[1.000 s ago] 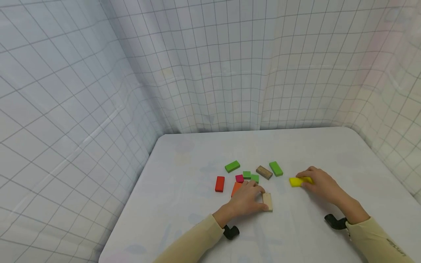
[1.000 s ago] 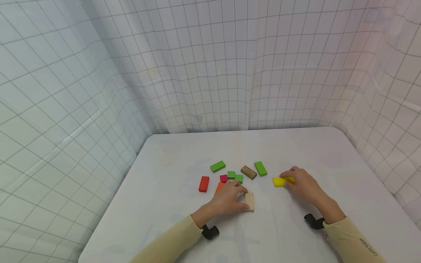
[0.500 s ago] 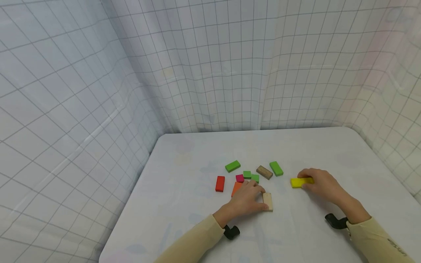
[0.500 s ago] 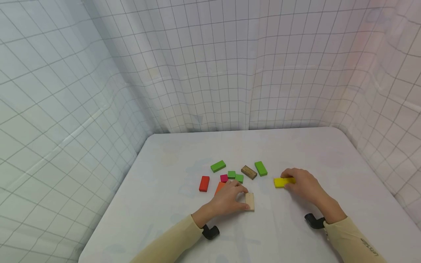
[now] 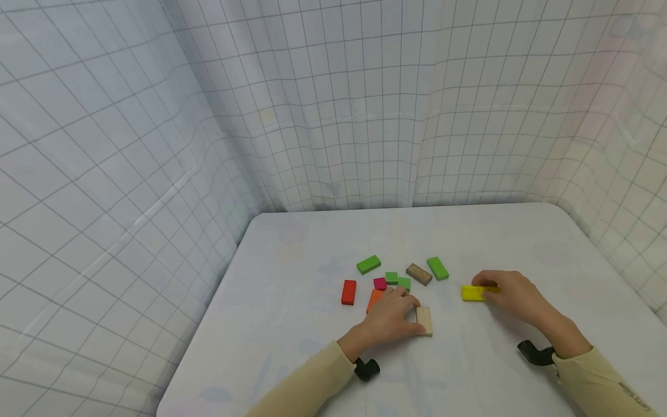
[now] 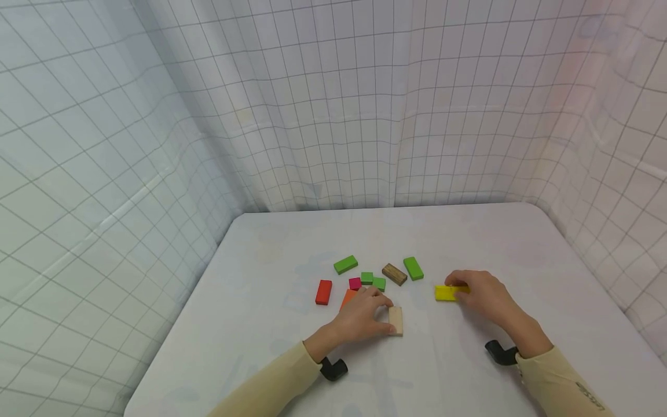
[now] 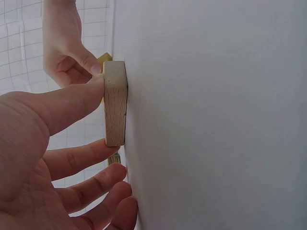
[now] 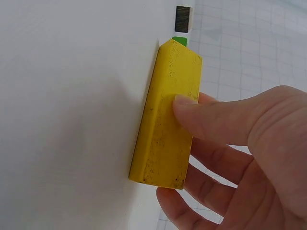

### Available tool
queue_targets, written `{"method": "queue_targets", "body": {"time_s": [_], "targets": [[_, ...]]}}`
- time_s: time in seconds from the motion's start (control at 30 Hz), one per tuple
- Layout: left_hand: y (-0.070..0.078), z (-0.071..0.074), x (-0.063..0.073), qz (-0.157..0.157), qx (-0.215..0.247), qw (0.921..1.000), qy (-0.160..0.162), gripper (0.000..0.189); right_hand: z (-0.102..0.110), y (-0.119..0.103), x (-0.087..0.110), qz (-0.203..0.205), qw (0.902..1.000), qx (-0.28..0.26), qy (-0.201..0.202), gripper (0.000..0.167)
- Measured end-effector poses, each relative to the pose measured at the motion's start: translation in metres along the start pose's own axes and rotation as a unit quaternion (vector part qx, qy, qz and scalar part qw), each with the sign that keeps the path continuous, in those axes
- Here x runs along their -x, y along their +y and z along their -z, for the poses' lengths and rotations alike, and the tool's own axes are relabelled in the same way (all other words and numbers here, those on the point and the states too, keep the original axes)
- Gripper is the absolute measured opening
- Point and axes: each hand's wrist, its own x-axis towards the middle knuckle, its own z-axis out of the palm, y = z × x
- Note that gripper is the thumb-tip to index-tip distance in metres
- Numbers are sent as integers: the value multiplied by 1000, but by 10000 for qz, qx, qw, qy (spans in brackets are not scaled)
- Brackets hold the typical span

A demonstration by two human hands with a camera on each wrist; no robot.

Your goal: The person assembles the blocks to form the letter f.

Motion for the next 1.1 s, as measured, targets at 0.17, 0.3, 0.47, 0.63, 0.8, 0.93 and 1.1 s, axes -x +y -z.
{"method": "queue_targets", "body": {"time_s": [0.17,0.3,0.47,0.63,0.8,0.93,1.1], "targets": [[-1,-1,0,-32,2,10000,26,44,2,-1,1,81,9999,104,-74,29],[0,-1,0,-48,1,10000,44,44,3,-3,0,151,9997,114,-174,31],[0,0,1,-61,26,9999,87,43,5,-7,0,252,9990,41,-372,37],[-1,-1,0,-56,-1,9999,110,43,8,-11,0,224,9978,-130,-605,43],[0,0,0,-46,-19,9999,105,44,8,-11,-1,170,9964,-339,-759,49],[1,0,0,-26,-18,10000,87,44,6,-10,-3,149,9953,-513,-814,52],[-1,-1,0,-6,21,10000,73,43,0,-9,-6,181,9931,-762,-868,54]]}}
